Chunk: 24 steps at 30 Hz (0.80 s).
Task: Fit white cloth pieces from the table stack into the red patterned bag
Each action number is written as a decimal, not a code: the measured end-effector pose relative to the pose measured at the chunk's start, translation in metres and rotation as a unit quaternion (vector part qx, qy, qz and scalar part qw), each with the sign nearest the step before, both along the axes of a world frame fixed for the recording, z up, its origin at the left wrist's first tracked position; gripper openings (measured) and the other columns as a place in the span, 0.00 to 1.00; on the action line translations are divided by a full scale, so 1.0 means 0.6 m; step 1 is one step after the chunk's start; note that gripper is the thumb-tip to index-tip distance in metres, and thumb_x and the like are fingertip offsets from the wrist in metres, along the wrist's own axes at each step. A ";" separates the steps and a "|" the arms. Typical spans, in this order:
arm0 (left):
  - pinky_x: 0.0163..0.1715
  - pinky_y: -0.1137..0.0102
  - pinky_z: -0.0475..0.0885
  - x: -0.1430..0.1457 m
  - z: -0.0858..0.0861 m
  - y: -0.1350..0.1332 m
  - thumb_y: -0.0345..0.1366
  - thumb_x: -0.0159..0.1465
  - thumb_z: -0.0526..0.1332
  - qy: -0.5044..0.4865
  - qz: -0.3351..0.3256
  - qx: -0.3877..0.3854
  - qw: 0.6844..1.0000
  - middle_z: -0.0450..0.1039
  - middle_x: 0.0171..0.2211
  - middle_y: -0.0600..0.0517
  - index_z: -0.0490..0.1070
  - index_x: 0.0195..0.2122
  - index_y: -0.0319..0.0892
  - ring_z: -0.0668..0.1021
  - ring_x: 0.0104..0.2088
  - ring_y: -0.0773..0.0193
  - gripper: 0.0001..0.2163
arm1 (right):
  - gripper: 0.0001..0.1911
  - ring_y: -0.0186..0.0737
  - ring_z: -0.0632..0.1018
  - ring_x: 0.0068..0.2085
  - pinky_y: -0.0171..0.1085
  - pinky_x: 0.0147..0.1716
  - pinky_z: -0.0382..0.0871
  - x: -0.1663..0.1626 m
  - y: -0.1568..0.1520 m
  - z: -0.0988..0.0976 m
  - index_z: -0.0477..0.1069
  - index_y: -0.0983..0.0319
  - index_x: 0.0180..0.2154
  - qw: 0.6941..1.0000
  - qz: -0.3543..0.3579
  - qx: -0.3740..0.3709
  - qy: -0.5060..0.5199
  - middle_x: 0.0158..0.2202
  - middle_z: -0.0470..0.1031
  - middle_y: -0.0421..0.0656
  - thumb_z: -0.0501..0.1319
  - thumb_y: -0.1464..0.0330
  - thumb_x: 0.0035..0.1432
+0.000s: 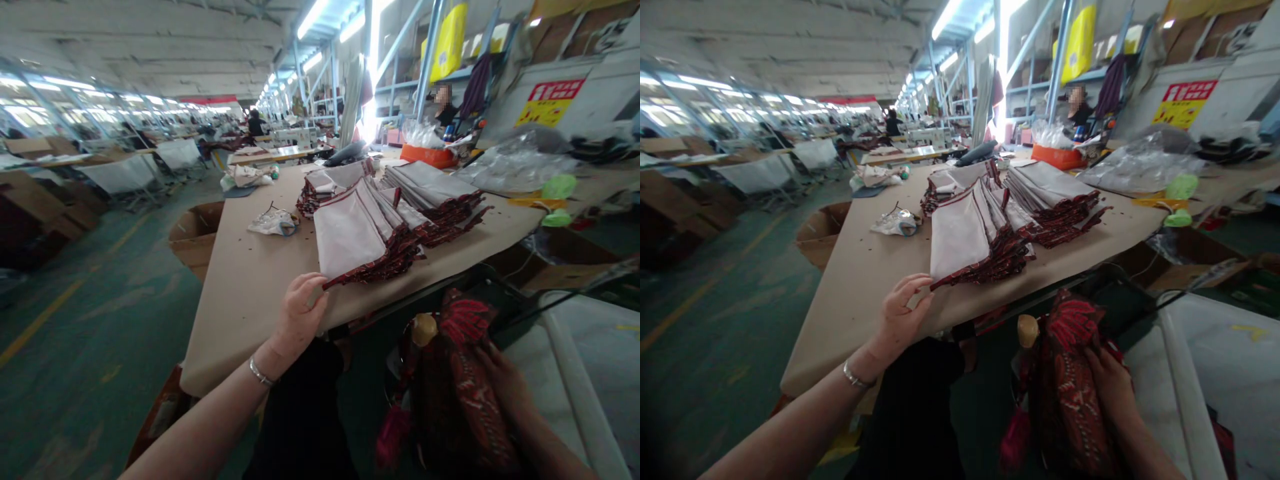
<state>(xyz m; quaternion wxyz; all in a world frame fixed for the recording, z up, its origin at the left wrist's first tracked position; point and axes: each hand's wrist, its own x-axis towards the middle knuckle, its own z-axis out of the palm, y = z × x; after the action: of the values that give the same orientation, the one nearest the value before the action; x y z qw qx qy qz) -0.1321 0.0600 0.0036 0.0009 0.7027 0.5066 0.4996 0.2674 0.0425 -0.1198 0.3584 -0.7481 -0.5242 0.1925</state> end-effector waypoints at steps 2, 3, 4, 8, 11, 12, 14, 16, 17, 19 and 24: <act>0.48 0.62 0.73 0.004 -0.004 0.005 0.26 0.59 0.60 0.021 0.008 0.007 1.000 0.75 0.43 0.46 0.73 0.43 0.41 0.76 0.45 0.60 0.11 | 0.17 0.58 0.80 0.40 0.52 0.41 0.73 0.005 -0.019 -0.072 0.75 0.57 0.31 0.998 -0.012 -0.056 0.000 0.34 0.79 0.49 0.54 0.55 0.47; 0.48 0.62 0.73 0.005 -0.004 0.009 0.26 0.59 0.60 0.026 0.013 0.013 0.999 0.75 0.43 0.46 0.73 0.43 0.40 0.76 0.45 0.59 0.11 | 0.20 0.59 0.79 0.41 0.53 0.43 0.72 0.011 -0.027 -0.101 0.75 0.58 0.35 0.996 -0.018 -0.085 0.004 0.35 0.79 0.49 0.54 0.54 0.46; 0.48 0.62 0.73 0.005 -0.005 0.013 0.26 0.60 0.59 0.030 0.016 0.018 0.999 0.75 0.42 0.46 0.73 0.42 0.40 0.76 0.44 0.60 0.10 | 0.24 0.60 0.79 0.43 0.54 0.44 0.71 0.018 -0.033 -0.124 0.74 0.59 0.39 0.994 -0.023 -0.109 0.010 0.37 0.79 0.50 0.54 0.53 0.45; 0.46 0.64 0.74 0.000 -0.003 0.028 0.27 0.62 0.57 0.061 0.013 0.028 0.998 0.76 0.40 0.48 0.73 0.40 0.41 0.77 0.42 0.61 0.08 | 0.38 0.61 0.76 0.50 0.54 0.52 0.67 0.029 -0.031 -0.127 0.68 0.66 0.51 0.993 -0.012 -0.110 0.044 0.47 0.75 0.55 0.53 0.47 0.45; 0.48 0.61 0.73 0.000 0.002 0.027 0.28 0.61 0.59 0.105 0.013 0.034 0.994 0.75 0.43 0.46 0.72 0.44 0.40 0.76 0.45 0.58 0.10 | 0.38 0.57 0.76 0.50 0.52 0.54 0.66 0.007 -0.020 -0.058 0.68 0.65 0.51 0.995 -0.016 -0.052 0.080 0.48 0.75 0.54 0.54 0.46 0.46; 0.50 0.60 0.73 0.001 0.004 0.024 0.29 0.61 0.60 0.117 0.015 0.036 0.992 0.74 0.45 0.45 0.71 0.46 0.40 0.75 0.46 0.57 0.12 | 0.36 0.55 0.76 0.49 0.51 0.54 0.67 -0.004 -0.018 -0.032 0.68 0.64 0.51 0.995 -0.019 -0.027 0.091 0.48 0.75 0.53 0.55 0.46 0.47; 0.51 0.58 0.72 0.005 0.007 0.020 0.29 0.59 0.60 0.131 0.020 0.040 0.990 0.73 0.46 0.44 0.69 0.48 0.39 0.74 0.48 0.55 0.14 | 0.32 0.51 0.77 0.48 0.47 0.52 0.69 -0.028 -0.019 0.017 0.69 0.61 0.50 0.993 -0.016 0.020 0.112 0.47 0.75 0.49 0.56 0.48 0.50; 0.50 0.58 0.72 0.007 0.010 0.019 0.27 0.60 0.59 0.141 0.023 0.040 0.989 0.74 0.44 0.45 0.70 0.46 0.40 0.74 0.47 0.56 0.13 | 0.27 0.48 0.77 0.47 0.45 0.52 0.69 -0.050 -0.026 0.054 0.69 0.59 0.49 0.990 0.000 0.055 0.127 0.47 0.76 0.47 0.57 0.51 0.52; 0.50 0.59 0.72 0.008 0.011 0.020 0.27 0.61 0.58 0.146 0.023 0.038 0.988 0.74 0.43 0.45 0.70 0.45 0.40 0.75 0.46 0.56 0.11 | 0.25 0.47 0.77 0.48 0.45 0.52 0.69 -0.060 -0.032 0.068 0.70 0.58 0.49 0.989 0.013 0.070 0.130 0.47 0.76 0.46 0.58 0.52 0.54; 0.48 0.60 0.73 0.006 0.013 0.024 0.26 0.62 0.56 0.155 0.023 0.030 0.987 0.75 0.41 0.46 0.71 0.43 0.40 0.75 0.44 0.57 0.10 | 0.21 0.46 0.76 0.49 0.45 0.53 0.68 -0.078 -0.042 0.092 0.70 0.57 0.48 0.986 0.052 0.100 0.120 0.47 0.76 0.45 0.57 0.54 0.56; 0.43 0.65 0.74 0.003 0.029 0.032 0.25 0.62 0.56 0.135 0.037 0.017 0.990 0.77 0.37 0.48 0.73 0.38 0.41 0.77 0.39 0.60 0.08 | 0.09 0.41 0.75 0.48 0.42 0.52 0.69 -0.143 -0.042 0.180 0.71 0.56 0.44 0.932 0.233 0.278 -0.012 0.45 0.74 0.44 0.55 0.66 0.63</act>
<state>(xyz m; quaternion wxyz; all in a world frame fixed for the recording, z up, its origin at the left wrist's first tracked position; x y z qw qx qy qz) -0.1306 0.0794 0.0210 -0.0975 0.7445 0.5188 0.4087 0.1814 0.0170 -0.0117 0.4907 -0.4775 -0.7208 0.1079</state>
